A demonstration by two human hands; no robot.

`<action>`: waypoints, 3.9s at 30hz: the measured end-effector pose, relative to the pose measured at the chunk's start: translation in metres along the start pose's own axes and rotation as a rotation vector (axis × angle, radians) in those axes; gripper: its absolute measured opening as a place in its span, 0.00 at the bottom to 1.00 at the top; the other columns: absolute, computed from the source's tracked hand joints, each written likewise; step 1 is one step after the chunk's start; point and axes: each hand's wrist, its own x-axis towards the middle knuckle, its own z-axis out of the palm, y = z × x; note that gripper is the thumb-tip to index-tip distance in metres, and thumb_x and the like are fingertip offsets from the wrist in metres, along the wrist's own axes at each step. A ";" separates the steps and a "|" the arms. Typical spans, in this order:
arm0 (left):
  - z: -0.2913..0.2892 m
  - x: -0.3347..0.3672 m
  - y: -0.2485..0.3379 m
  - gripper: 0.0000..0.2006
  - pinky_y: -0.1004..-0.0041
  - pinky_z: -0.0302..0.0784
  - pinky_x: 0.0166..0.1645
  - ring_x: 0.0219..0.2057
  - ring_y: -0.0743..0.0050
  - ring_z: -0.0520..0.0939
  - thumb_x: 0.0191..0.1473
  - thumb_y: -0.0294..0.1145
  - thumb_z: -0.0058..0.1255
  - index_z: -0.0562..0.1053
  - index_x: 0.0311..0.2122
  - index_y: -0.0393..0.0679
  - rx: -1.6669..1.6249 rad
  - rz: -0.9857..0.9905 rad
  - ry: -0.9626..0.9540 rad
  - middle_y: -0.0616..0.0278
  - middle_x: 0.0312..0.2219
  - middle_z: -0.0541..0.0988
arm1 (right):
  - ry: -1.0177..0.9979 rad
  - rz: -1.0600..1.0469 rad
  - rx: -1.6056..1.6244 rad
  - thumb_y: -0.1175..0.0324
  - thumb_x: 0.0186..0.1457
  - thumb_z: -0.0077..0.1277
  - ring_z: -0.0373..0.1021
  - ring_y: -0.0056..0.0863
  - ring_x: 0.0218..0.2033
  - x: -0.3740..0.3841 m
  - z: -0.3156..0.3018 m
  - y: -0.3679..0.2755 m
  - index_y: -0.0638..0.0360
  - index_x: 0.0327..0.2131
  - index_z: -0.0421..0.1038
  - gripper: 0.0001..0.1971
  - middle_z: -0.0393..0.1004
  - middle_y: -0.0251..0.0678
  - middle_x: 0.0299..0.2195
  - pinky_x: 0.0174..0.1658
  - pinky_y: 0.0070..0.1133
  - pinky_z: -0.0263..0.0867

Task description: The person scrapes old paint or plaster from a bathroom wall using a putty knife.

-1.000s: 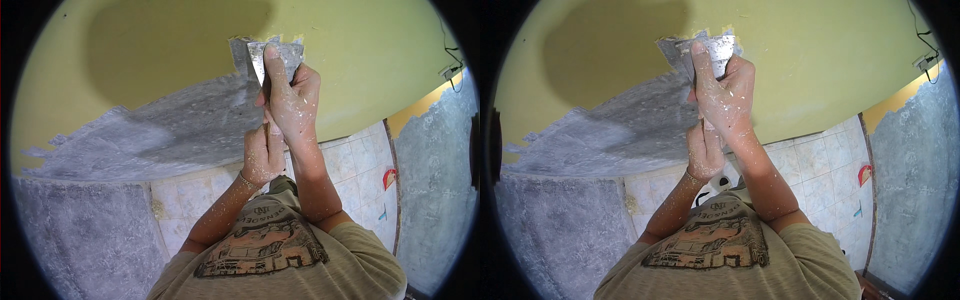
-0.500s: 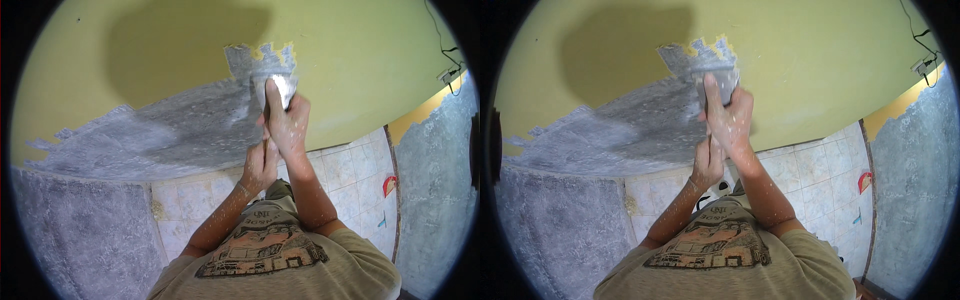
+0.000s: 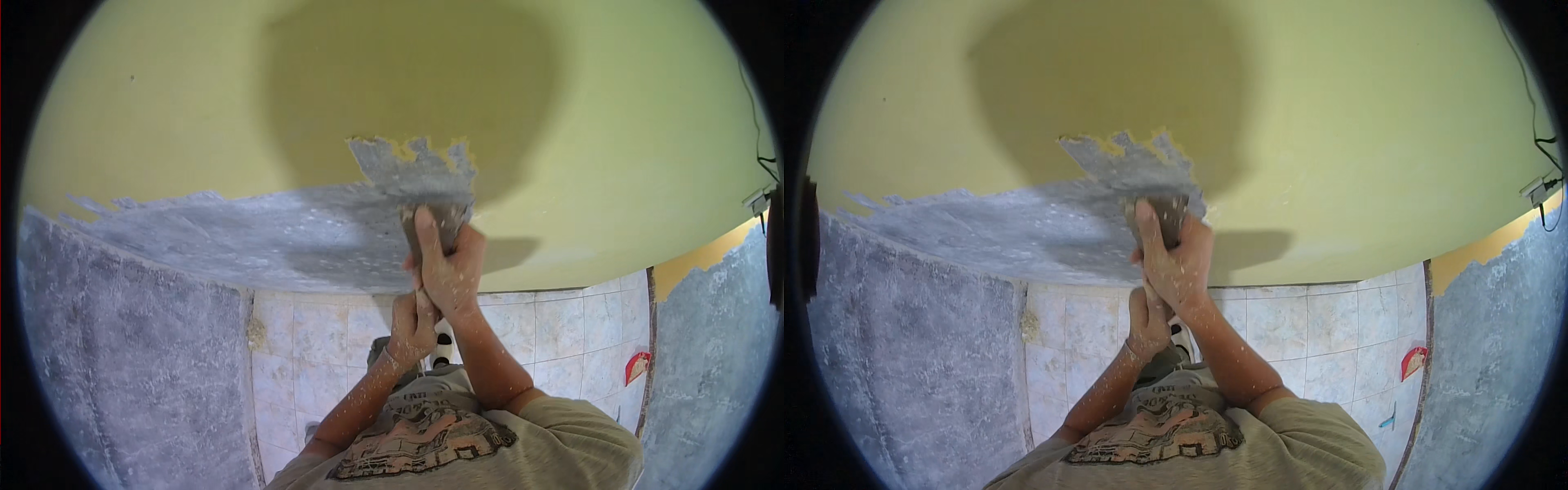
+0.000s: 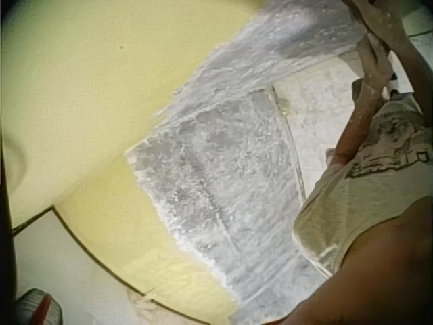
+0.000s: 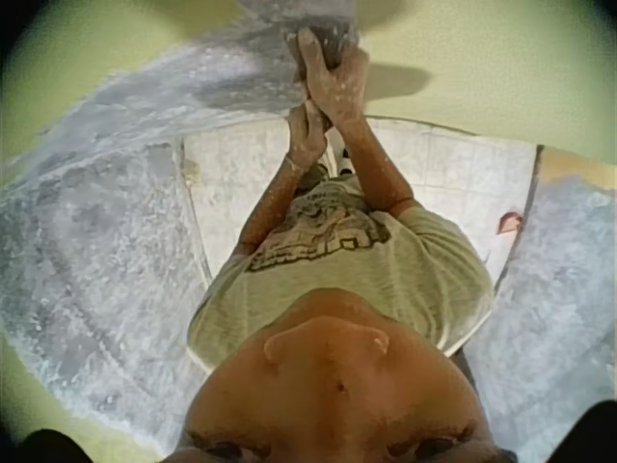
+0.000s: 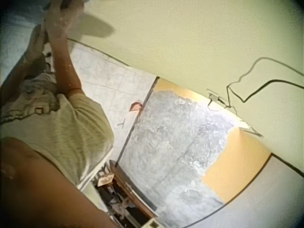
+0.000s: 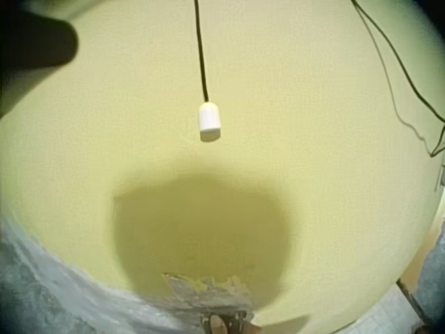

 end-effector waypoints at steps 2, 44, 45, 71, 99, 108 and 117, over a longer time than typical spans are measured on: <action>-0.004 0.013 0.020 0.27 0.67 0.66 0.23 0.17 0.67 0.75 0.70 0.46 0.33 0.69 0.26 0.33 -0.073 0.087 -0.018 0.56 0.14 0.73 | 0.013 -0.105 0.065 0.55 0.65 0.55 0.63 0.15 0.09 0.005 0.011 -0.038 0.64 0.28 0.72 0.20 0.70 0.31 0.13 0.11 0.16 0.55; 0.002 0.038 0.042 0.15 0.57 0.65 0.23 0.16 0.44 0.75 0.65 0.35 0.38 0.69 0.30 0.36 0.038 0.296 -0.044 0.50 0.14 0.71 | 0.198 -0.138 -0.160 0.60 0.68 0.52 0.57 0.14 0.07 0.016 0.026 -0.062 0.59 0.15 0.66 0.26 0.65 0.29 0.08 0.12 0.17 0.49; 0.002 0.039 0.048 0.15 0.58 0.65 0.23 0.16 0.43 0.75 0.65 0.36 0.38 0.69 0.31 0.36 0.004 0.255 -0.080 0.49 0.15 0.71 | 0.189 -0.141 -0.153 0.60 0.68 0.52 0.57 0.14 0.07 0.016 0.026 -0.067 0.59 0.15 0.66 0.26 0.64 0.29 0.08 0.12 0.17 0.49; -0.010 0.044 0.054 0.20 0.55 0.61 0.23 0.17 0.41 0.73 0.66 0.40 0.33 0.70 0.28 0.36 0.182 0.350 0.007 0.48 0.14 0.70 | 0.185 -0.196 -0.115 0.59 0.67 0.54 0.59 0.13 0.08 0.017 0.041 -0.072 0.57 0.17 0.67 0.24 0.64 0.25 0.10 0.12 0.16 0.54; -0.005 0.041 0.054 0.18 0.56 0.59 0.23 0.15 0.47 0.71 0.66 0.36 0.35 0.70 0.27 0.37 0.002 0.227 -0.105 0.49 0.14 0.68 | 0.182 -0.147 -0.115 0.59 0.66 0.54 0.60 0.13 0.08 0.017 0.027 -0.065 0.58 0.18 0.68 0.23 0.65 0.26 0.10 0.11 0.16 0.52; 0.000 0.046 0.058 0.22 0.55 0.59 0.24 0.16 0.44 0.72 0.68 0.40 0.33 0.70 0.26 0.37 0.091 0.306 -0.036 0.49 0.14 0.69 | 0.173 -0.209 -0.119 0.58 0.66 0.54 0.60 0.13 0.08 0.021 0.027 -0.072 0.58 0.19 0.68 0.23 0.65 0.26 0.10 0.12 0.16 0.53; 0.004 0.042 0.063 0.21 0.55 0.60 0.24 0.17 0.41 0.72 0.67 0.40 0.35 0.70 0.25 0.37 0.070 0.221 -0.052 0.48 0.15 0.70 | 0.172 -0.181 -0.062 0.56 0.65 0.55 0.61 0.15 0.08 0.019 0.023 -0.072 0.59 0.18 0.68 0.24 0.65 0.27 0.10 0.12 0.16 0.53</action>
